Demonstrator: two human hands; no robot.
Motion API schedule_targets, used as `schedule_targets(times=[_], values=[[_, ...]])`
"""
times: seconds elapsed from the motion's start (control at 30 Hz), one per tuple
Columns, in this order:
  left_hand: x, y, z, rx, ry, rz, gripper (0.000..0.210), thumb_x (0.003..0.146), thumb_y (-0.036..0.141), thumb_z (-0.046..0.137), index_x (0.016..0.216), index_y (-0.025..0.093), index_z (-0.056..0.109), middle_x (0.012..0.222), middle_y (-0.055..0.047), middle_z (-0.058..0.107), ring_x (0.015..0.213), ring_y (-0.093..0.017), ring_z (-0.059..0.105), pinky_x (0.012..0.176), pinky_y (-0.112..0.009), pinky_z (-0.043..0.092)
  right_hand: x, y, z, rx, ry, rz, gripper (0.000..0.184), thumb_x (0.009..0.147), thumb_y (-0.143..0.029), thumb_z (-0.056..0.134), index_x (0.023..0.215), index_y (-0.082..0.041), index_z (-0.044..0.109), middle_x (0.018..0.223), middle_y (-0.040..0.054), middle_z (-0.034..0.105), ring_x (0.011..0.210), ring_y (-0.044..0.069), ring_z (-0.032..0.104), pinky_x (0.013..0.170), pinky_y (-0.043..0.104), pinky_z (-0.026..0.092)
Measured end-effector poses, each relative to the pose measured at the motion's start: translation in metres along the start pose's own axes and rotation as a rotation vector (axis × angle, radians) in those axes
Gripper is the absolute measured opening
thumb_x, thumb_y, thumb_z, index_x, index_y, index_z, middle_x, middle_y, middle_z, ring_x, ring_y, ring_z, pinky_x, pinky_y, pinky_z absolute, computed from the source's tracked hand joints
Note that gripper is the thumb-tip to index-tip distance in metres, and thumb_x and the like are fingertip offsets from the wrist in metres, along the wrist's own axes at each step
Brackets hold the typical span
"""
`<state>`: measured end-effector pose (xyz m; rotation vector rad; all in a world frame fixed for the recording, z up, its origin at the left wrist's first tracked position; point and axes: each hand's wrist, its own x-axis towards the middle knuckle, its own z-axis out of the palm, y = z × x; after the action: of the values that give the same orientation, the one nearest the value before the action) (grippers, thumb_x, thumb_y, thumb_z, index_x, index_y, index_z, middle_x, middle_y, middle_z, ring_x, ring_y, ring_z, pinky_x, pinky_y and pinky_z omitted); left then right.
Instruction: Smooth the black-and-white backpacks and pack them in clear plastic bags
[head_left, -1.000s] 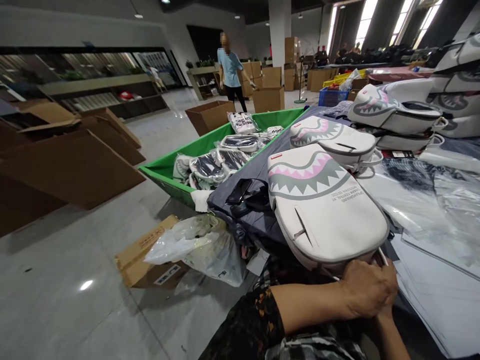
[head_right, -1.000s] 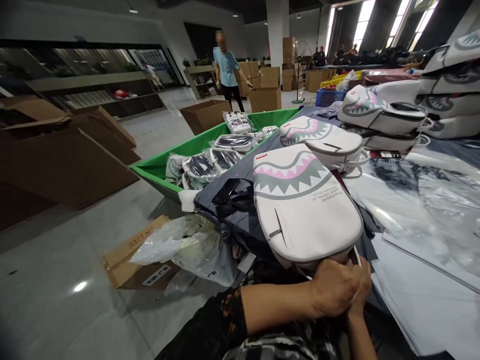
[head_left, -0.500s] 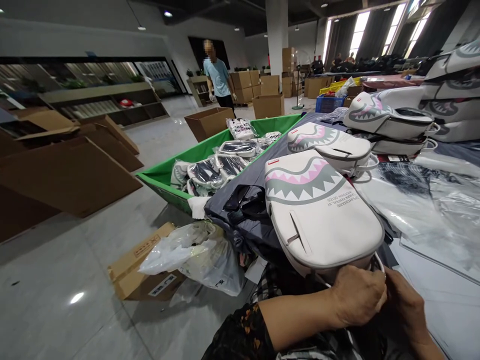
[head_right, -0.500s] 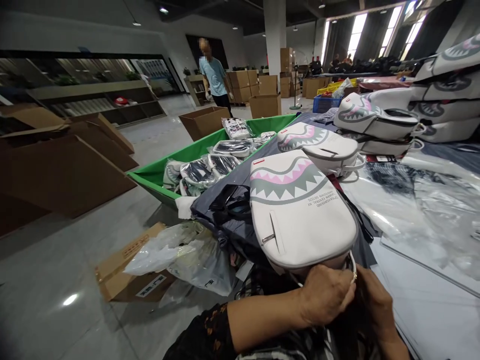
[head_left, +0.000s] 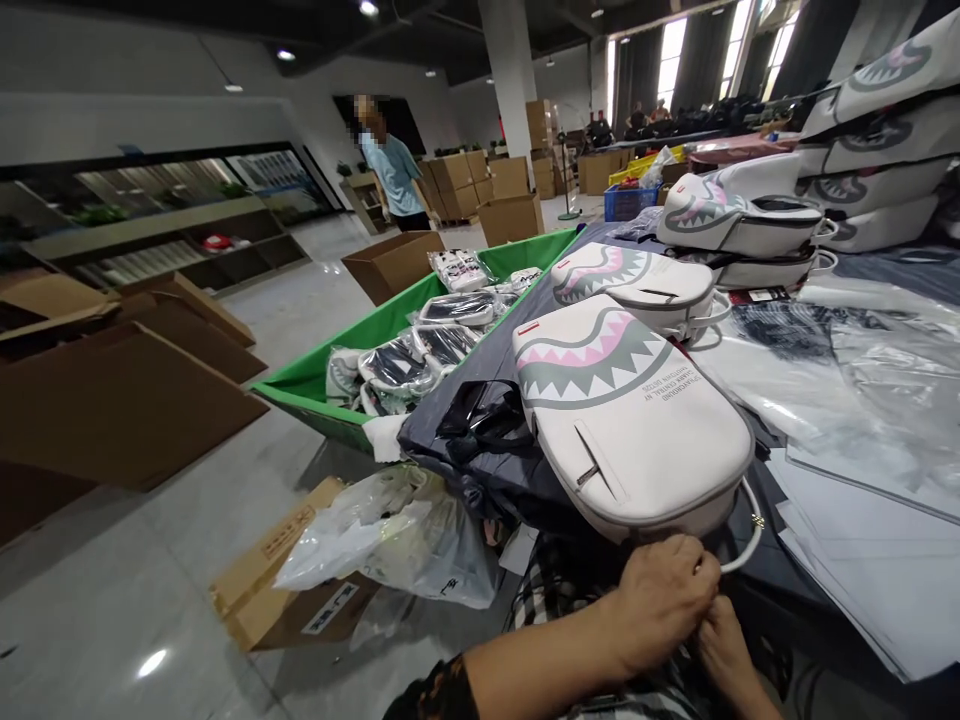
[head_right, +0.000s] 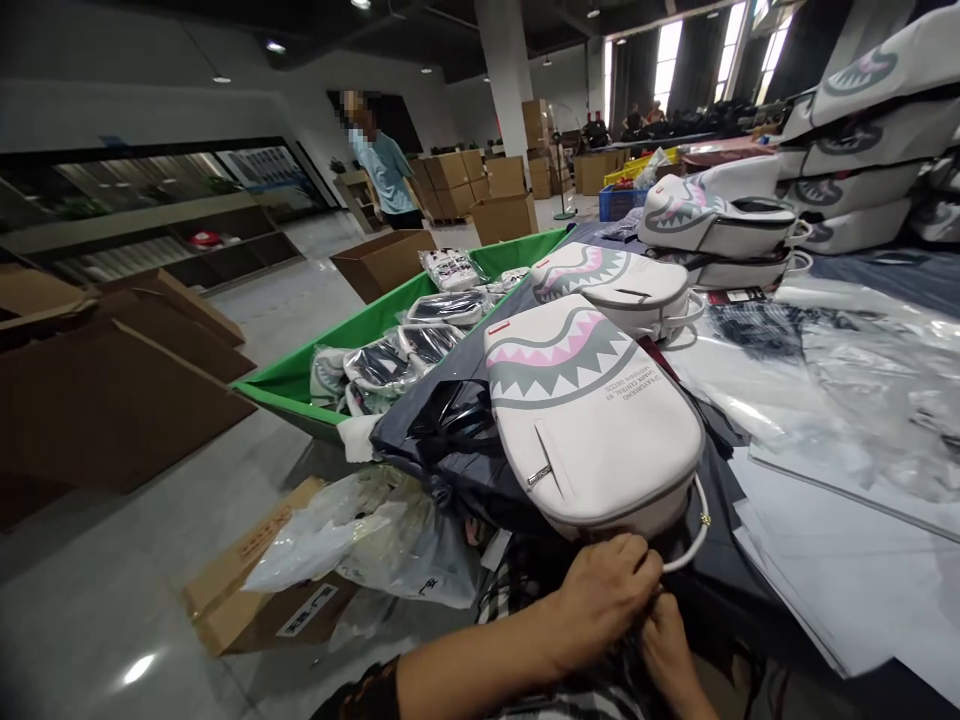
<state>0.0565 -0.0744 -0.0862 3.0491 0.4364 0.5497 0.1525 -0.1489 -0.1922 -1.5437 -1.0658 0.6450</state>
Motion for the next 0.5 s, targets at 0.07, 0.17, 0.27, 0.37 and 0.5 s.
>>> schedule_targets(times=[0.07, 0.17, 0.27, 0.37, 0.5], values=[[-0.014, -0.002, 0.001, 0.005, 0.044, -0.046, 0.013, 0.098, 0.023, 0.062, 0.089, 0.02, 0.054, 0.083, 0.0, 0.062, 0.076, -0.016, 0.061, 0.055, -0.026, 0.047, -0.005, -0.006, -0.002, 0.004, 0.022, -0.003, 0.064, 0.084, -0.075, 0.06, 0.055, -0.018, 0.056, 0.051, -0.0019, 0.051, 0.049, 0.011, 0.049, 0.046, 0.023, 0.044], [-0.019, 0.0, 0.003, 0.003, 0.154, -0.107, 0.011, 0.095, 0.02, 0.064, 0.091, 0.02, 0.054, 0.081, 0.001, 0.061, 0.074, -0.017, 0.06, 0.059, -0.029, 0.048, 0.001, -0.016, -0.002, 0.01, 0.035, 0.021, 0.061, 0.078, -0.071, 0.062, 0.047, -0.02, 0.053, 0.048, 0.0027, 0.053, 0.05, 0.015, 0.049, 0.045, 0.025, 0.044], [-0.02, 0.001, 0.002, -0.047, 0.186, -0.124, 0.014, 0.094, 0.027, 0.068, 0.095, 0.021, 0.055, 0.083, 0.001, 0.063, 0.076, -0.017, 0.063, 0.06, -0.029, 0.048, 0.008, -0.026, -0.015, 0.032, -0.018, 0.042, 0.046, 0.072, -0.062, 0.07, 0.057, -0.019, 0.062, 0.056, 0.0035, 0.059, 0.056, 0.018, 0.053, 0.054, 0.03, 0.052], [-0.023, -0.001, 0.002, -0.087, 0.216, -0.141, 0.02, 0.092, 0.033, 0.072, 0.093, 0.021, 0.056, 0.082, 0.001, 0.065, 0.072, -0.016, 0.064, 0.058, -0.029, 0.046, 0.003, -0.037, -0.04, 0.165, -0.094, 0.216, 0.048, 0.069, -0.063, 0.072, 0.09, -0.019, 0.073, 0.067, 0.0013, 0.06, 0.053, 0.015, 0.048, 0.053, 0.03, 0.049], [-0.027, -0.001, 0.011, -0.016, 0.239, -0.055, 0.023, 0.091, 0.025, 0.072, 0.079, 0.021, 0.053, 0.072, 0.003, 0.063, 0.063, -0.015, 0.061, 0.053, -0.03, 0.042, 0.008, -0.055, -0.052, 0.285, 0.089, 0.458, 0.058, 0.077, -0.077, 0.061, 0.086, -0.02, 0.065, 0.068, -0.0008, 0.051, 0.055, 0.013, 0.042, 0.048, 0.025, 0.036]])
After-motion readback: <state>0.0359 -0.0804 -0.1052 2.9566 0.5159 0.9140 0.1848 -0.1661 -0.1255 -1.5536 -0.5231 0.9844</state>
